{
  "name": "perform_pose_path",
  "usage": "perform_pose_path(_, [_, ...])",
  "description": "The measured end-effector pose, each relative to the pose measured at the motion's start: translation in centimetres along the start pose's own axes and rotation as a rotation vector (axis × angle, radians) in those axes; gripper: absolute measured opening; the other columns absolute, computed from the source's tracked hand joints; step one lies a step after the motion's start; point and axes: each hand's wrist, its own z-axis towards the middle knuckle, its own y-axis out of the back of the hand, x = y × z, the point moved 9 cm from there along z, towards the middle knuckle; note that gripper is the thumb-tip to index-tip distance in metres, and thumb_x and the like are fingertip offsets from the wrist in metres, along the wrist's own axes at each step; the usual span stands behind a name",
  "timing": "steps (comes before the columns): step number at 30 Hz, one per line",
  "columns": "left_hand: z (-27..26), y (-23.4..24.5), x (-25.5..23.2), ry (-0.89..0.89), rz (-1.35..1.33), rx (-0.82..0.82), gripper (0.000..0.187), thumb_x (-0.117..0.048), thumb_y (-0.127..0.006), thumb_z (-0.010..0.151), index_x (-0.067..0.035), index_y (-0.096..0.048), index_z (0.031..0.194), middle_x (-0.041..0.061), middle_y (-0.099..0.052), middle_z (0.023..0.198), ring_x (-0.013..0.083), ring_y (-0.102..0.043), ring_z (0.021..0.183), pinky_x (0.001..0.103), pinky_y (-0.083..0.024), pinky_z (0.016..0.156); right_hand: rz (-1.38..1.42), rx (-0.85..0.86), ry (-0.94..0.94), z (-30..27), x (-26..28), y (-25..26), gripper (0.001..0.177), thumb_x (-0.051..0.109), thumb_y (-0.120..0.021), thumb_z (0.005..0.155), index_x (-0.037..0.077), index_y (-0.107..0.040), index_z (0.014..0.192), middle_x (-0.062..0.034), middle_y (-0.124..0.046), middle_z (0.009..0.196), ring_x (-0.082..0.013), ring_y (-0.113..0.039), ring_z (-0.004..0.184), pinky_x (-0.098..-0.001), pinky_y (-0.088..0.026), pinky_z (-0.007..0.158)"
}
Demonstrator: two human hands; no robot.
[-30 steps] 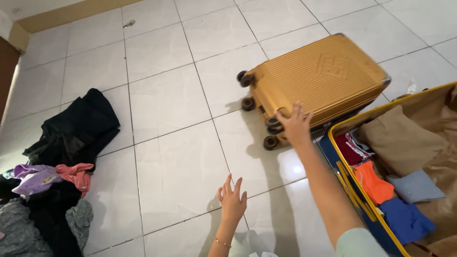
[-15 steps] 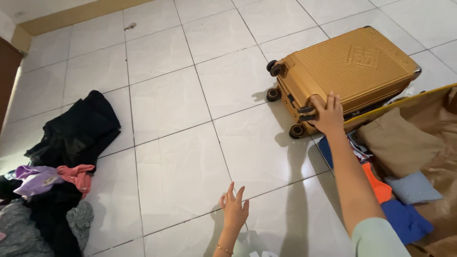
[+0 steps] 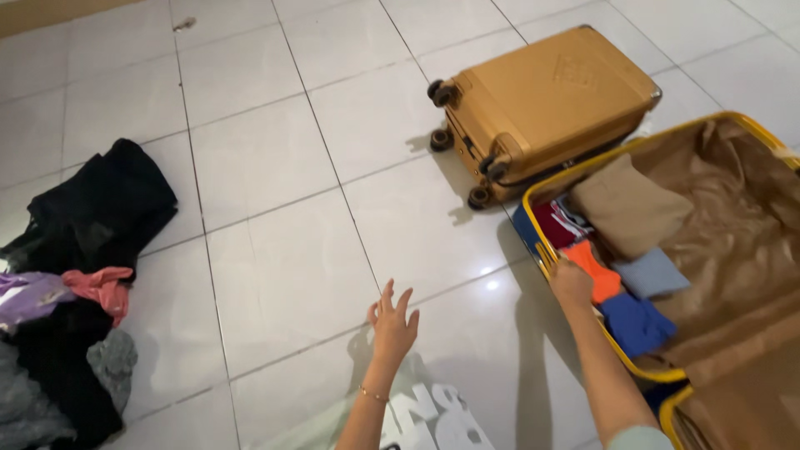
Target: The person packs a suitcase by placing toiletries and folded clothes into a tan rolling suitcase. They close the suitcase, then open a yellow suitcase and continue placing folded garments inside.
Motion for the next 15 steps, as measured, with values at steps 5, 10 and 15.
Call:
perform_pose_path(5, [-2.7, 3.6, -2.3, 0.017, -0.007, -0.040, 0.046, -0.022, -0.076, 0.086, -0.016, -0.064, 0.130, 0.016, -0.038, 0.157, 0.0299, -0.051, 0.131, 0.055, -0.025, 0.110, -0.017, 0.061, 0.013, -2.8, 1.8, -0.5, 0.039, 0.040, -0.068, 0.093, 0.002, -0.066, 0.084, -0.0150, -0.071, 0.077, -0.0316, -0.073, 0.068, -0.0434, -0.059, 0.059])
perform_pose_path(10, [-5.5, 5.4, -3.6, 0.022, -0.025, -0.059, 0.043, -0.020, -0.076, 0.085, -0.016, -0.066, 0.127, 0.014, -0.039, 0.157, 0.0271, -0.053, 0.129, 0.053, -0.024, 0.111, 0.010, 0.091, 0.033, -5.3, 4.1, -0.8, 0.023, 0.027, -0.069, 0.086, 0.004, -0.067, 0.086, -0.0144, -0.072, 0.079, -0.0311, -0.074, 0.069, -0.0431, -0.060, 0.062])
perform_pose_path(15, [-7.4, 7.3, -4.3, -0.010, -0.025, -0.096, 0.042, -0.021, -0.076, 0.085, -0.016, -0.068, 0.125, 0.014, -0.041, 0.156, 0.0266, -0.054, 0.128, 0.051, -0.025, 0.111, 0.086, 0.087, 0.045, -7.1, 7.1, -0.2, 0.014, 0.017, -0.067, 0.082, 0.004, -0.066, 0.085, -0.0153, -0.072, 0.080, -0.0320, -0.074, 0.071, -0.0435, -0.060, 0.065])
